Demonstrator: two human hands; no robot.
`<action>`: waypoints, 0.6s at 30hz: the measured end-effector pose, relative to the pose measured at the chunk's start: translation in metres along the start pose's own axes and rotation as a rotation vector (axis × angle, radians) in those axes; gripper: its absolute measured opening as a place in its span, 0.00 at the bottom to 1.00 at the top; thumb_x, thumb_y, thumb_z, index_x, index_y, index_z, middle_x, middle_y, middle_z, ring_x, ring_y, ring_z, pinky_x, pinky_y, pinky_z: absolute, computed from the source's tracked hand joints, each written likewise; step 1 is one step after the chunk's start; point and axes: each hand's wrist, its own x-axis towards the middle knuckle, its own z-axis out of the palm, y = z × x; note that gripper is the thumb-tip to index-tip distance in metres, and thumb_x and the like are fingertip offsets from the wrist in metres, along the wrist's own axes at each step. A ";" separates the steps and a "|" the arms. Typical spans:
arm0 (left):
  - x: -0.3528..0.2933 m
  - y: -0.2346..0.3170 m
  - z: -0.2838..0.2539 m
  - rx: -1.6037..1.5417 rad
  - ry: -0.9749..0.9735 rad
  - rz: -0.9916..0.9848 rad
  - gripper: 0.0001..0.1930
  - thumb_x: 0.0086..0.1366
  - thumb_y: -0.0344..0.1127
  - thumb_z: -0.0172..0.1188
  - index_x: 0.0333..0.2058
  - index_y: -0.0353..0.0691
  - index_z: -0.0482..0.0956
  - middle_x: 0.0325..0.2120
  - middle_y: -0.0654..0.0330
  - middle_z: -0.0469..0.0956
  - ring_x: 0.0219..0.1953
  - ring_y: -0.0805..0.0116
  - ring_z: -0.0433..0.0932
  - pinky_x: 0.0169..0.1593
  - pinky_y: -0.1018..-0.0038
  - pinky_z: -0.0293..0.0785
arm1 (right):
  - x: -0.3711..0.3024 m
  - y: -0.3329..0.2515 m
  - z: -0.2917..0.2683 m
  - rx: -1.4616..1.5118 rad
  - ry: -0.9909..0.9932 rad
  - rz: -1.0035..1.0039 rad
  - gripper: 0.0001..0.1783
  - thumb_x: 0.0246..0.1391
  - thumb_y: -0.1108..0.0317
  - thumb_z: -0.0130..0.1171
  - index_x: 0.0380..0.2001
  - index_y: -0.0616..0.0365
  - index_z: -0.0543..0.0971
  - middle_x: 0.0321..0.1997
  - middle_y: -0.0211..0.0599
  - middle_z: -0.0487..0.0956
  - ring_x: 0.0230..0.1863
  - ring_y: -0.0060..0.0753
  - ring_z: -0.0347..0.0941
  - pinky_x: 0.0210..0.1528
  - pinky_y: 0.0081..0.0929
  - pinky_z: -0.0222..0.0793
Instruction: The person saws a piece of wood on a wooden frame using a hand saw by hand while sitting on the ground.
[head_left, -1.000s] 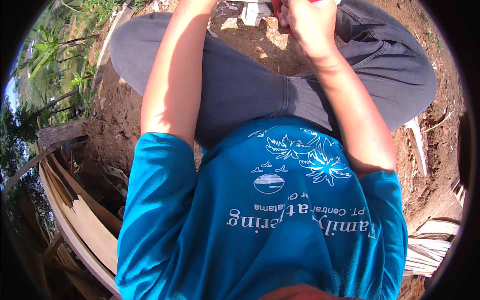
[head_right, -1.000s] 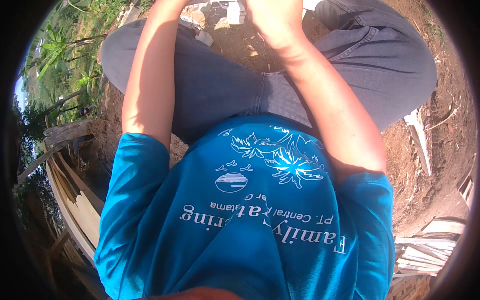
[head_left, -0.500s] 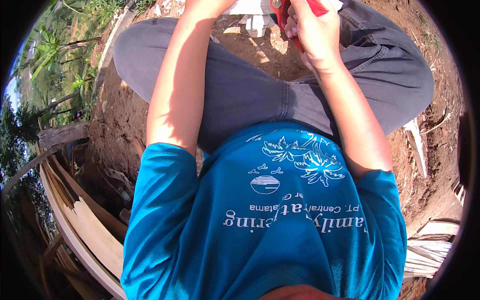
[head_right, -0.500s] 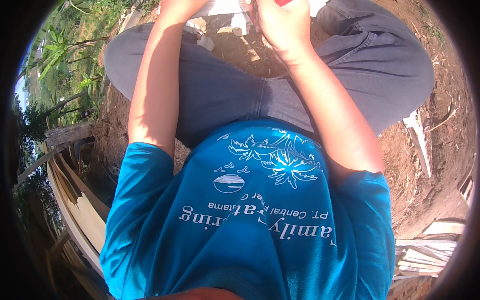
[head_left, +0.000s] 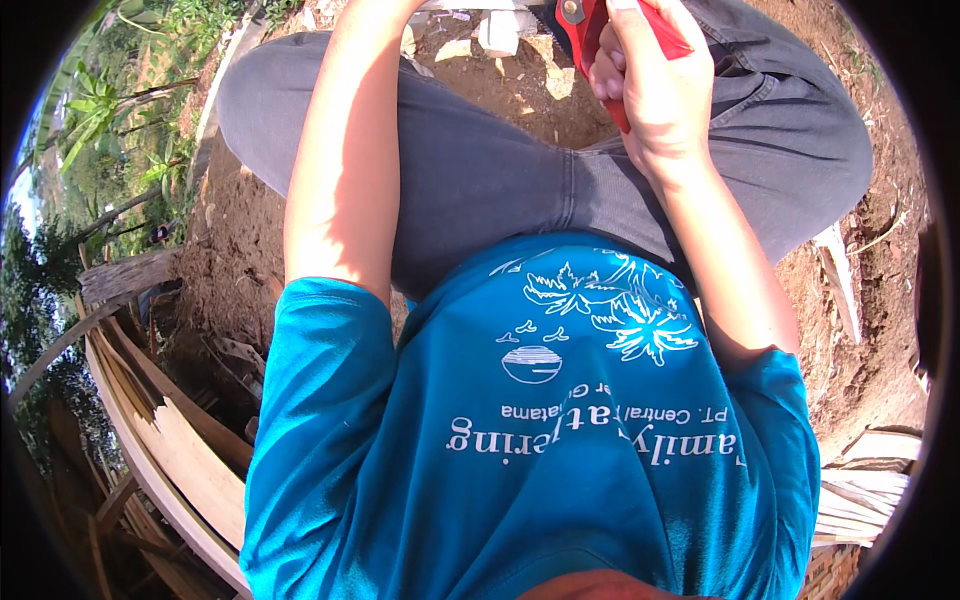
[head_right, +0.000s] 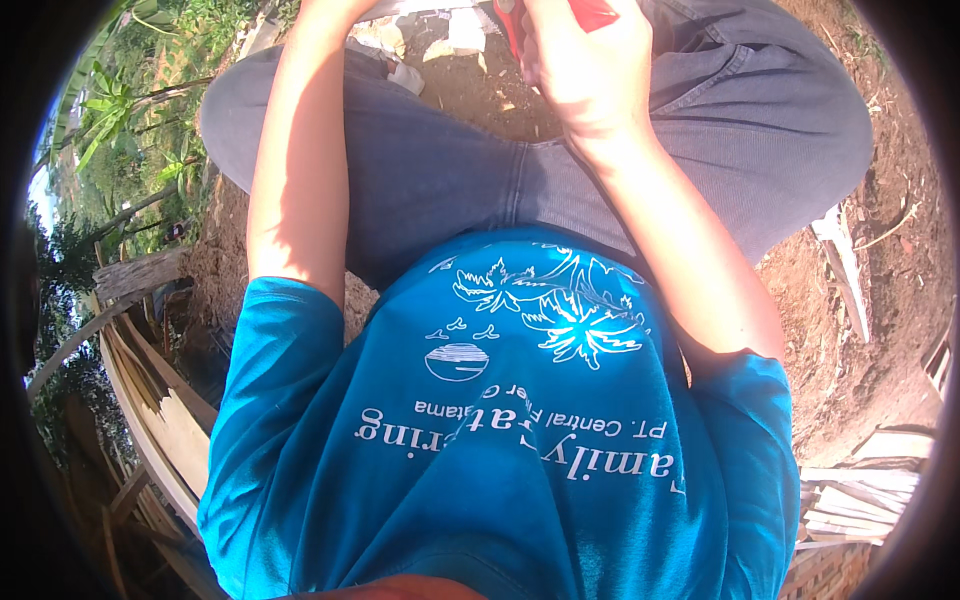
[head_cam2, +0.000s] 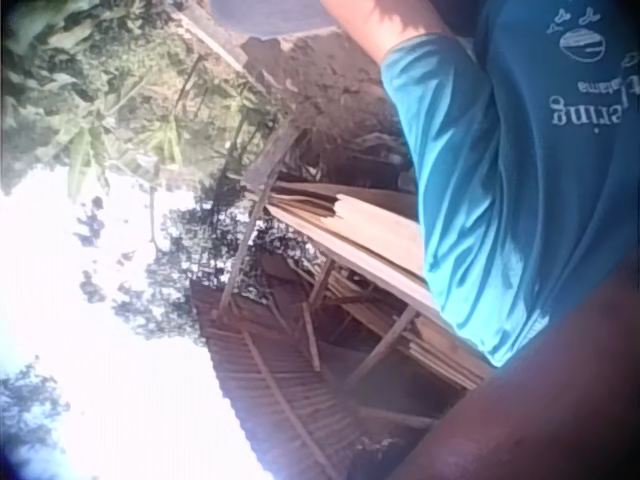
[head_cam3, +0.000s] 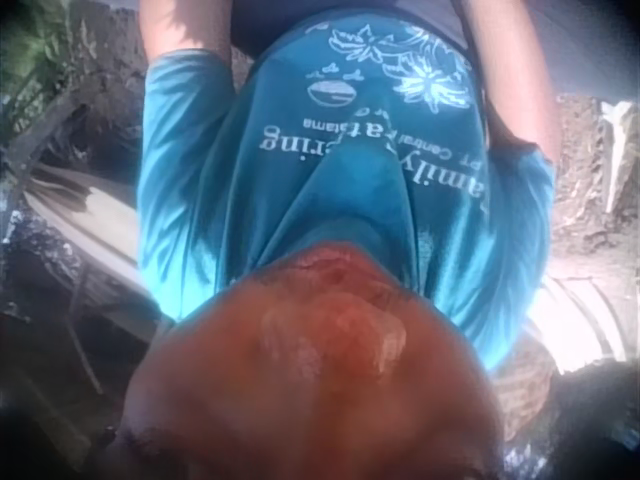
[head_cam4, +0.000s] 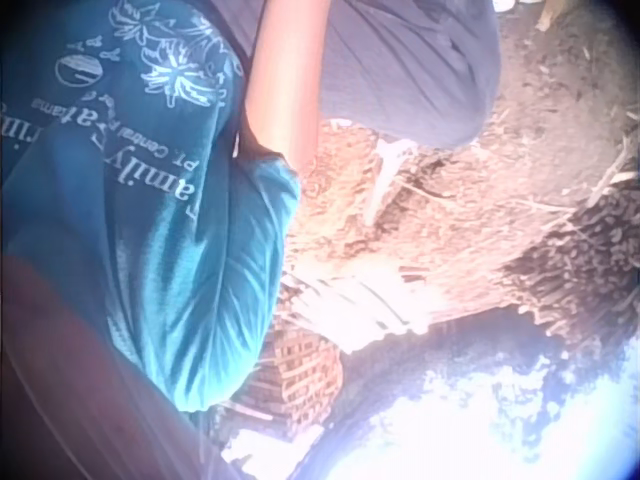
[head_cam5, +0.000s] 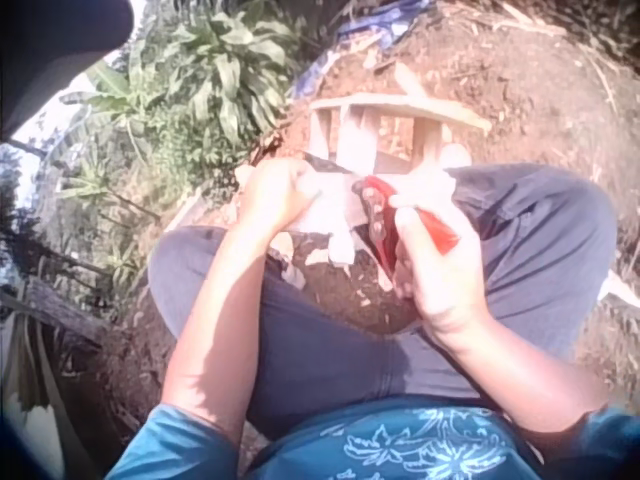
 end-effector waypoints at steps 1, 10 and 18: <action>0.001 0.000 -0.001 0.013 -0.004 -0.024 0.12 0.56 0.42 0.66 0.29 0.38 0.87 0.28 0.46 0.84 0.35 0.46 0.84 0.43 0.54 0.78 | -0.011 -0.004 -0.009 0.022 0.022 -0.017 0.08 0.68 0.68 0.59 0.47 0.57 0.79 0.19 0.25 0.73 0.13 0.15 0.62 0.15 0.18 0.58; 0.003 0.016 -0.014 0.150 -0.079 -0.123 0.16 0.57 0.46 0.66 0.30 0.37 0.87 0.28 0.42 0.83 0.35 0.42 0.84 0.44 0.53 0.78 | -0.071 -0.064 -0.047 -0.079 -0.021 -0.023 0.14 0.71 0.67 0.54 0.53 0.65 0.76 0.16 0.21 0.64 0.12 0.12 0.53 0.14 0.18 0.56; 0.010 0.016 -0.007 0.108 -0.073 -0.101 0.13 0.56 0.44 0.66 0.26 0.38 0.86 0.26 0.45 0.83 0.34 0.44 0.84 0.42 0.54 0.78 | 0.077 0.052 0.022 -0.314 -0.010 -0.342 0.06 0.65 0.69 0.61 0.43 0.57 0.81 0.21 0.26 0.75 0.15 0.18 0.65 0.17 0.21 0.61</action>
